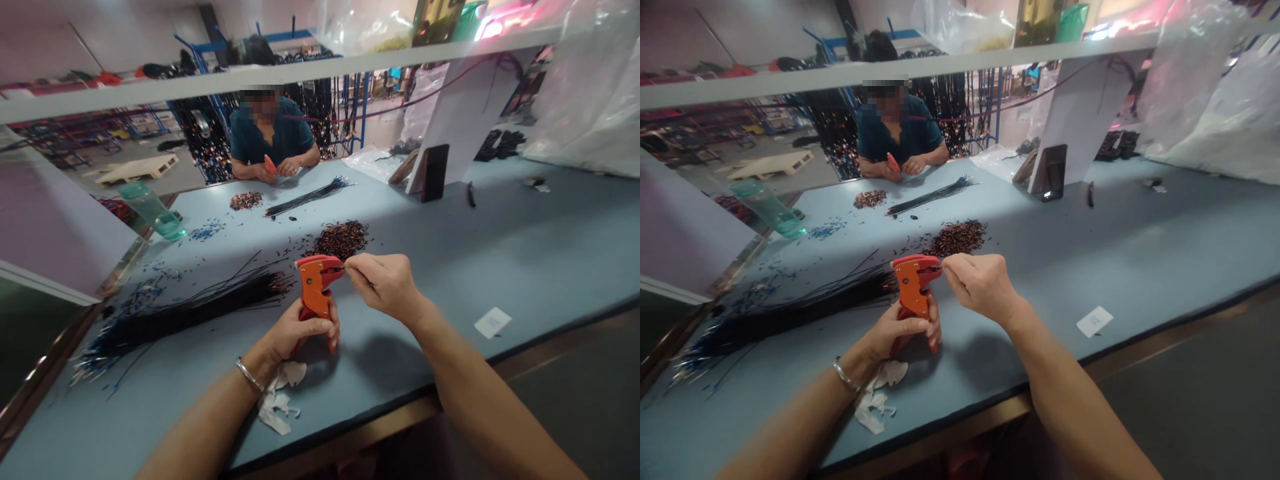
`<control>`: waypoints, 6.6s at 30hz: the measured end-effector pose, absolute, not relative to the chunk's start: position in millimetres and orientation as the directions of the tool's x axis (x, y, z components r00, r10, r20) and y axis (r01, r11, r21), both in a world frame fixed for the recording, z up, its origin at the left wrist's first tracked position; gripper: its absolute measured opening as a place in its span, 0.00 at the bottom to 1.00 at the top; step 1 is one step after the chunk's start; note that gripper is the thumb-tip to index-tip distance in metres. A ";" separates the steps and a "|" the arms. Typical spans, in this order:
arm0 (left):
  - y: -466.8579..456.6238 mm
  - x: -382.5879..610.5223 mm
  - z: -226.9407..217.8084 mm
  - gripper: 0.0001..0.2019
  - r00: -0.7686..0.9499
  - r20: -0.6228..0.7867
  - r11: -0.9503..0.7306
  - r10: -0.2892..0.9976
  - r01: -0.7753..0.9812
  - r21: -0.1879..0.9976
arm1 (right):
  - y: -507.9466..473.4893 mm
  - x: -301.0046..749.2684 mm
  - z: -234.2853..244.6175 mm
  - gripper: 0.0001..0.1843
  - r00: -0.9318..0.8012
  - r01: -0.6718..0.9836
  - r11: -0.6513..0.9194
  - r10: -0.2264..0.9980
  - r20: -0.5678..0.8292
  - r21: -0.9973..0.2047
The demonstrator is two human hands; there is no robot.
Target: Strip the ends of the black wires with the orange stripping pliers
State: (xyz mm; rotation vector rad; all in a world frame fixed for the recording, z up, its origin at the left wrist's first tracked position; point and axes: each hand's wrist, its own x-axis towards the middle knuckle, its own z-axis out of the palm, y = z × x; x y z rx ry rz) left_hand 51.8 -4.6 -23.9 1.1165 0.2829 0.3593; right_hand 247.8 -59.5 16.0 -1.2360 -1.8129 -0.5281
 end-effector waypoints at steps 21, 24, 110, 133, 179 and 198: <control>-8.6 56.2 -17.9 0.17 0.887 -0.056 0.262 0.459 -0.075 0.962 | -62.0 244.6 14.5 0.13 -0.123 0.930 0.350 0.581 0.805 -0.111; -9.4 56.4 -18.8 0.17 0.877 -0.060 0.259 0.476 -0.074 0.963 | -60.9 241.6 13.1 0.12 -0.107 0.922 0.367 0.545 0.832 -0.122; -0.3 59.4 -31.2 0.06 0.392 0.289 -0.267 0.874 -0.111 0.957 | -45.0 247.9 2.6 0.09 0.131 0.475 0.131 0.967 0.217 -0.870; -1.8 63.6 -34.3 0.09 0.380 0.183 -0.105 0.907 -0.217 0.971 | -49.1 225.9 -2.5 0.08 0.061 0.746 0.160 0.950 0.305 -0.646; -4.6 65.5 -28.3 0.12 0.571 0.066 0.141 0.818 -0.310 0.940 | -46.1 234.0 -9.3 0.14 0.264 0.787 0.026 0.889 0.374 -0.616; -1.3 59.2 -35.5 0.09 0.537 0.593 -0.792 0.600 0.294 0.535 | -45.0 240.7 -6.1 0.13 0.269 0.196 0.128 0.946 0.179 -0.972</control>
